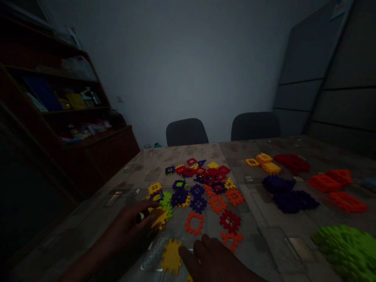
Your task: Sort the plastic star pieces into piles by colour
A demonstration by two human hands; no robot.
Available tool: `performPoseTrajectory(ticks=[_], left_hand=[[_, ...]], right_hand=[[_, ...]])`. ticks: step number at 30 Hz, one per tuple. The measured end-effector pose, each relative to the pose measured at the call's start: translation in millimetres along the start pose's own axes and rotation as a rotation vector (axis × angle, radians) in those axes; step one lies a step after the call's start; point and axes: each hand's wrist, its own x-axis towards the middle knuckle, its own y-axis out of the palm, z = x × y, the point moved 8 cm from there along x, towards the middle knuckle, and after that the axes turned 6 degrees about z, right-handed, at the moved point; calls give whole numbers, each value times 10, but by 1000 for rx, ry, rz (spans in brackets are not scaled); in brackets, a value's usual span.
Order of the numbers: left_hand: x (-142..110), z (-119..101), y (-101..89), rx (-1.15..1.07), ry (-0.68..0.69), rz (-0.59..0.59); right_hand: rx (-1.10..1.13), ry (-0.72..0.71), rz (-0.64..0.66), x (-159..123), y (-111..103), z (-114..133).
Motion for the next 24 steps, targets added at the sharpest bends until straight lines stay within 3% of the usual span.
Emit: performPoseTrajectory(ticks=[7, 12, 15, 17, 21, 24], left_hand=[[-51, -121, 125, -30, 41, 50], [-36, -87, 154, -34, 66, 58], [-43, -59, 187, -21, 84, 60], [-46, -46, 185, -12, 89, 48], [-58, -151, 95, 14, 160, -17], [-108, -286, -2, 60, 255, -116]], right_hand=[[-69, -6, 39, 79, -78, 29], [-113, -60, 100, 159, 54, 67], [-85, -104, 187, 170, 21, 94], [-7, -75, 286, 129, -113, 22], [371, 47, 387, -60, -541, -469], [451, 144, 369, -238, -758, -1221]])
